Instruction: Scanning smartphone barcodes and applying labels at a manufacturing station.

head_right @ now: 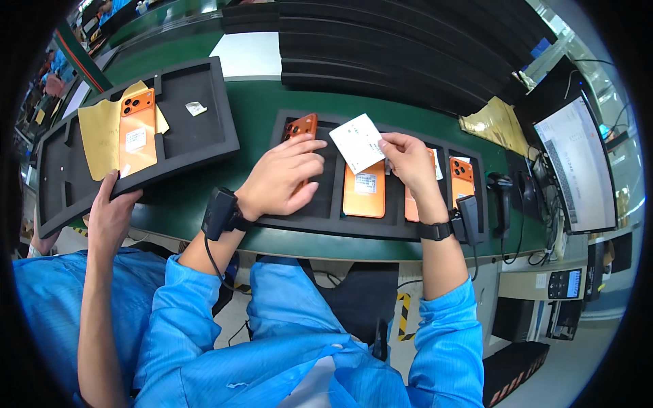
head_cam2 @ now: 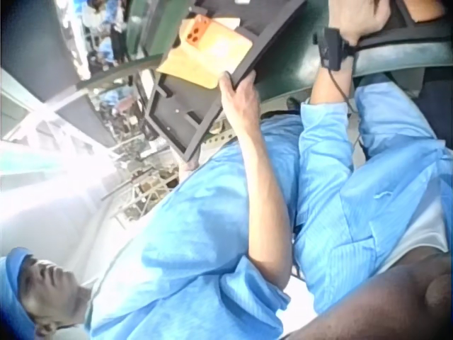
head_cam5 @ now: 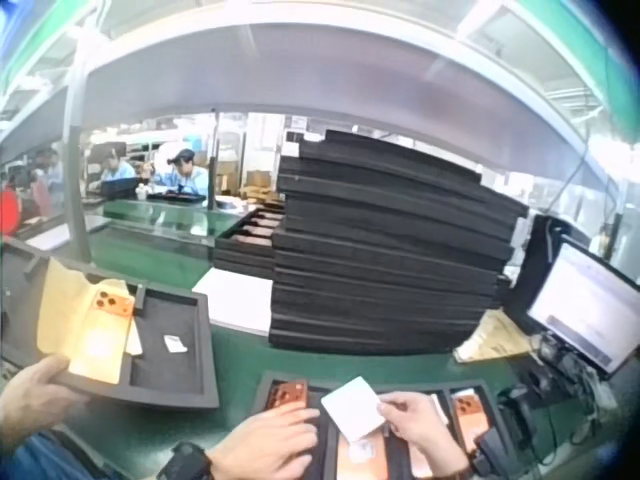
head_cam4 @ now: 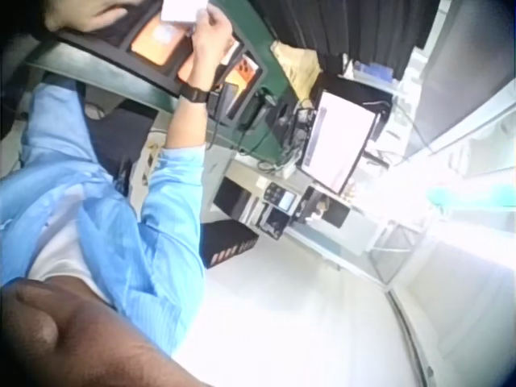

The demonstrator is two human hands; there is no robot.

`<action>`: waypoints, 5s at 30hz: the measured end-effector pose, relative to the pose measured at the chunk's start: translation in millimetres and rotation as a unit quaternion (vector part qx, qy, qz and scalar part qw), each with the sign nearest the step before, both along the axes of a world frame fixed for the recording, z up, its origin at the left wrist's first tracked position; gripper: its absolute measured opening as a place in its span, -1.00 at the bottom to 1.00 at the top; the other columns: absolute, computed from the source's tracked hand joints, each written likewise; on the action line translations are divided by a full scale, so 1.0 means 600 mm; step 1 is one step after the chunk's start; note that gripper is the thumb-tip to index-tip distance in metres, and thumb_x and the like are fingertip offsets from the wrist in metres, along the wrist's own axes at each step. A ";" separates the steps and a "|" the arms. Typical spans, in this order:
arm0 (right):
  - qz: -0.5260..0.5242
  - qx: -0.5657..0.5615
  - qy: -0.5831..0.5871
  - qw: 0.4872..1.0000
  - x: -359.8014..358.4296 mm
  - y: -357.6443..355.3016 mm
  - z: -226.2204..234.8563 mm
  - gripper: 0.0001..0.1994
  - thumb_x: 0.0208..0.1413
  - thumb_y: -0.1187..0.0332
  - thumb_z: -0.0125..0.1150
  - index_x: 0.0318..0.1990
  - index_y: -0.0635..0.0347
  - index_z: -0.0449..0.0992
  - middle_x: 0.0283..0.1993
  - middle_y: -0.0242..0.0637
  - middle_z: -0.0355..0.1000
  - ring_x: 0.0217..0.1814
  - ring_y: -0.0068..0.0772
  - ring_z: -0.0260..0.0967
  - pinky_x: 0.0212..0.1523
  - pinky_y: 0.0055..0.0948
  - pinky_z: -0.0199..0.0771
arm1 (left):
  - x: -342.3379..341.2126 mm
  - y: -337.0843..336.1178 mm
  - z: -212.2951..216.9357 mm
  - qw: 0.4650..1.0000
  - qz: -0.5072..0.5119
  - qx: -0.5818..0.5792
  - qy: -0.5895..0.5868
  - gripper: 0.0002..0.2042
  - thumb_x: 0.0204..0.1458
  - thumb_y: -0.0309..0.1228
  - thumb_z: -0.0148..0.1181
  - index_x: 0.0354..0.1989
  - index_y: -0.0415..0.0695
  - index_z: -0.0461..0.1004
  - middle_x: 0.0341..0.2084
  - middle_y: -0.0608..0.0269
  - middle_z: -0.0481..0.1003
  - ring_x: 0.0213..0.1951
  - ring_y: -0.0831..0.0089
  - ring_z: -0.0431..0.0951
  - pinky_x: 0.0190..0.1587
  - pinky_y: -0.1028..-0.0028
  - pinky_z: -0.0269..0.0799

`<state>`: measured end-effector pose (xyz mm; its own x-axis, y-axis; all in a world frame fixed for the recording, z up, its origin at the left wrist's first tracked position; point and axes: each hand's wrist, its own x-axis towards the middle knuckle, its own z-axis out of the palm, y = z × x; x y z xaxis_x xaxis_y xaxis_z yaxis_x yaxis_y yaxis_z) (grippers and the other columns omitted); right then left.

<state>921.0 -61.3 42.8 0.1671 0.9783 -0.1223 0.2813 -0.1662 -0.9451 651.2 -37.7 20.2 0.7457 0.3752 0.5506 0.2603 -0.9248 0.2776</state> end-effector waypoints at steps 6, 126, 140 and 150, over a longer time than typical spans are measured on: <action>0.160 0.023 -0.179 0.970 -0.049 0.088 -0.010 -0.75 0.07 0.32 0.30 -0.15 0.29 0.64 -0.31 -0.15 0.61 -0.27 -0.43 0.53 -0.19 -0.44 0.47 | -0.024 -0.002 -0.002 0.990 0.036 -0.031 -0.135 -0.82 -0.14 -0.38 0.16 -0.37 -0.18 0.43 -0.31 0.06 0.51 0.03 0.05 0.48 0.25 0.07 0.26; -0.263 0.299 -0.220 0.890 0.103 -0.286 -0.162 -0.78 -0.06 0.52 0.14 -0.20 0.33 0.52 -0.19 -0.04 0.48 -0.20 0.06 0.44 -0.15 -0.23 0.45 | 0.209 -0.284 -0.012 0.442 -0.049 -0.701 -0.557 -0.57 0.12 -0.50 0.17 0.19 -0.12 0.30 0.09 0.19 0.43 0.14 0.29 0.43 0.29 0.14 0.28; -0.200 0.348 -0.358 0.843 0.113 -0.284 -0.194 -0.65 -0.17 0.28 0.31 -0.18 0.22 0.60 -0.15 -0.10 0.56 -0.10 0.09 0.52 -0.03 -0.12 0.48 | 0.220 -0.284 -0.052 0.439 -0.094 -0.723 -0.525 -0.55 0.09 -0.56 0.21 0.18 -0.14 0.33 0.09 0.19 0.43 0.15 0.33 0.42 0.26 0.21 0.28; -0.180 0.301 -0.435 0.829 0.124 -0.299 -0.241 -0.51 -0.14 0.23 0.37 0.01 0.22 0.54 0.04 -0.05 0.49 0.05 0.09 0.46 0.09 -0.07 0.43 | 0.220 -0.285 -0.043 0.443 -0.073 -0.738 -0.503 -0.61 0.07 -0.49 0.22 0.10 -0.08 0.38 0.01 0.27 0.47 0.04 0.40 0.47 0.17 0.28 0.35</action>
<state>995.5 -240.7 -101.8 0.2315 0.6858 0.6900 0.9345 0.0404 -0.3536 783.4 -208.7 -5.3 0.4761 0.8693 -0.1331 -0.7155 0.4708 0.5161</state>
